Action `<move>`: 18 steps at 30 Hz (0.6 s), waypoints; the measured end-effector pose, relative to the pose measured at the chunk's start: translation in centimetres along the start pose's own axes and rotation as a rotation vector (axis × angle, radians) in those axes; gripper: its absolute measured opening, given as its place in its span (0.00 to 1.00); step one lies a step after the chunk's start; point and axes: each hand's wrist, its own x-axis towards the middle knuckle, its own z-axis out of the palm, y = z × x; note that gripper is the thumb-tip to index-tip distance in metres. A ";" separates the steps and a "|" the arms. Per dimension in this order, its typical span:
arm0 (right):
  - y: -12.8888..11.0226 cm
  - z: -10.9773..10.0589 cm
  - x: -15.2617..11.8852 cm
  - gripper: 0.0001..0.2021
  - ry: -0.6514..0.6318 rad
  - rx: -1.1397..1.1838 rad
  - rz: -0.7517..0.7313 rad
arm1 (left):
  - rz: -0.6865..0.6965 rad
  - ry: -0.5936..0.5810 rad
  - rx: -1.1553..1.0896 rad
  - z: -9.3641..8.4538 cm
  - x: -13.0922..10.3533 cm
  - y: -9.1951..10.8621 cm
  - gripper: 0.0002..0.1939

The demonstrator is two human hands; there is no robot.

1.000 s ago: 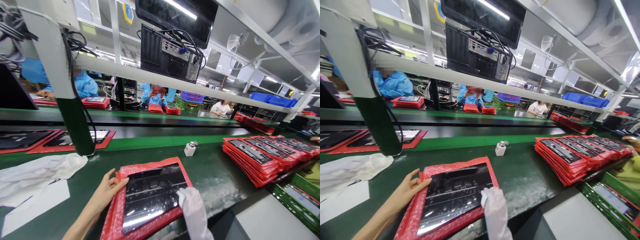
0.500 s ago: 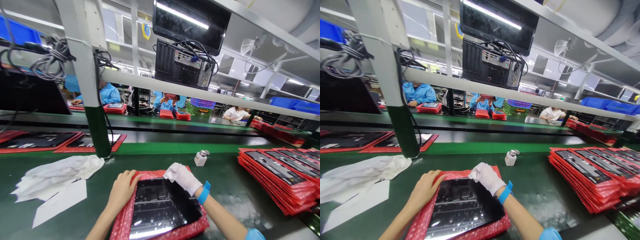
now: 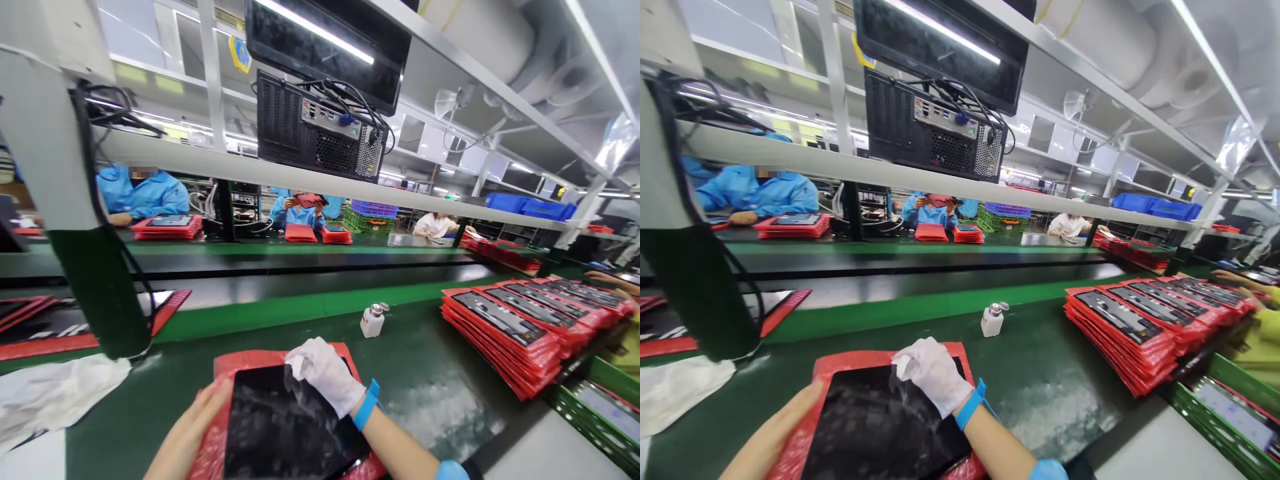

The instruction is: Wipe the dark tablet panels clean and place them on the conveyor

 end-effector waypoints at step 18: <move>-6.4 -13.9 -1.3 0.16 0.092 0.121 -0.088 | -0.137 -0.393 -0.138 -3.5 -0.5 1.0 0.22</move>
